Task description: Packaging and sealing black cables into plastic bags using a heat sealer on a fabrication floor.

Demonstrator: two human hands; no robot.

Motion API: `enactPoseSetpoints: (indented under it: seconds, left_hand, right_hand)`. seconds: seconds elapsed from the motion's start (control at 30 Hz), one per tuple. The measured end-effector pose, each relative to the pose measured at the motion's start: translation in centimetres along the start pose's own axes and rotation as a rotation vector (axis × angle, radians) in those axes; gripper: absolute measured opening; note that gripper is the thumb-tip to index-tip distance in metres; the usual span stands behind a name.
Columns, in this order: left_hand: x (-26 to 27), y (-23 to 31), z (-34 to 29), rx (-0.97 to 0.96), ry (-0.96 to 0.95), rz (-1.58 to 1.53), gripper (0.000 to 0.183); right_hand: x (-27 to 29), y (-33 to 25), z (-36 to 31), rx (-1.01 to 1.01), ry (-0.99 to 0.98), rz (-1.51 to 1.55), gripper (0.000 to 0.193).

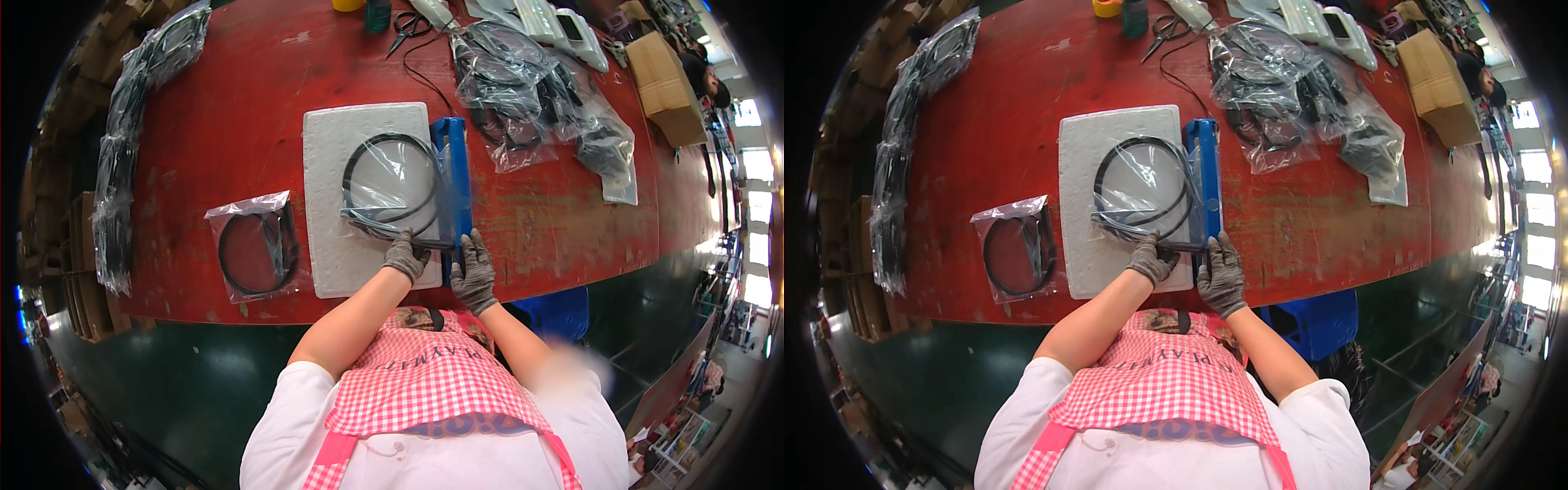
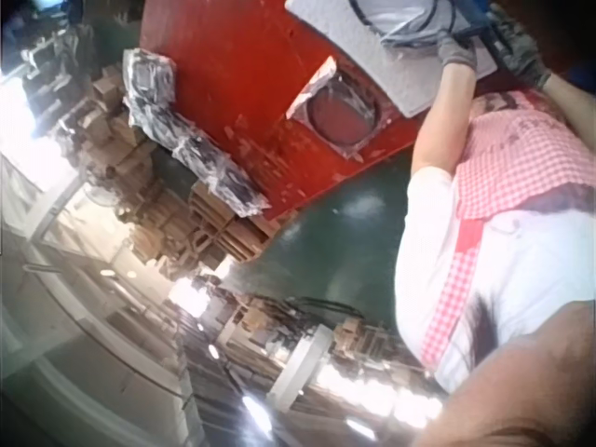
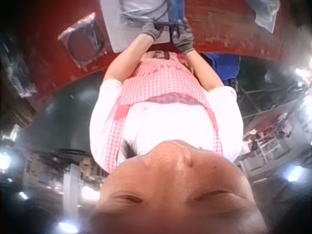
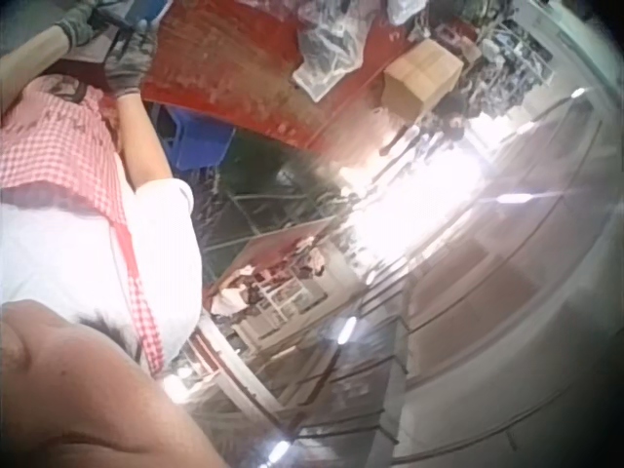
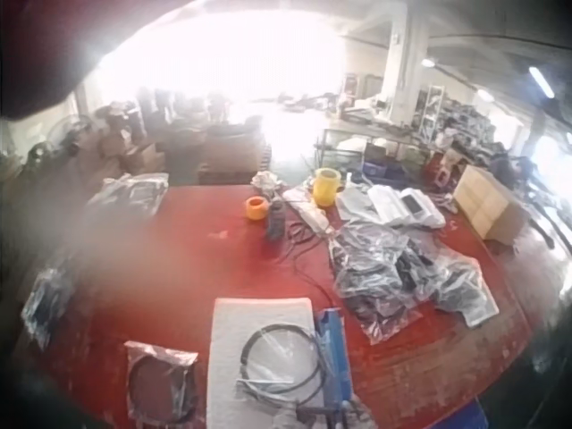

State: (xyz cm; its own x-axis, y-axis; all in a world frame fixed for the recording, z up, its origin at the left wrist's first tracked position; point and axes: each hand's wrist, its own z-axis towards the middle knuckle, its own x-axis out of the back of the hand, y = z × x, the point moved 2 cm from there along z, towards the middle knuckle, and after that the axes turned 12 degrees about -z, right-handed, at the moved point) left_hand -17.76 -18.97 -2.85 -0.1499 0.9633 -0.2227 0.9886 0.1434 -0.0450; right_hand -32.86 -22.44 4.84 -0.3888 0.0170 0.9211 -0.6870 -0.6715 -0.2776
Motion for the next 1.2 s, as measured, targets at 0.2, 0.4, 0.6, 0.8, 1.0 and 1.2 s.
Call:
enactPoseSetpoints:
  seconds: [0.2,0.4,0.6,0.8,1.0,1.2]
  left_hand:
    - [1.0,0.9,1.3,-0.118,-0.081,-0.067,0.010]
    - [3.0,4.5,-1.9,-0.352,-0.124,0.030,0.014]
    - [11.0,18.7,-4.7,-0.780,-0.285,0.456,0.030]
    - [19.9,34.7,-10.5,-0.786,-0.043,0.713,0.024]
    - [24.1,41.2,-4.1,-1.113,0.291,0.896,0.032]
    - [20.6,39.2,-4.5,-1.141,0.819,1.242,0.037]
  right_hand:
    - [1.3,3.2,4.2,-0.563,-0.284,0.877,0.034]
    - [-9.6,20.5,9.8,-1.640,-0.223,1.542,0.031]
    - [-15.6,24.9,14.2,-1.451,-0.365,1.863,0.029]
    - [-14.8,25.6,16.4,-1.709,-0.156,1.520,0.025]
    - [-4.7,24.4,22.8,-1.175,-0.031,0.820,0.016]
    - [13.0,13.1,30.3,-0.536,0.100,0.854,0.037]
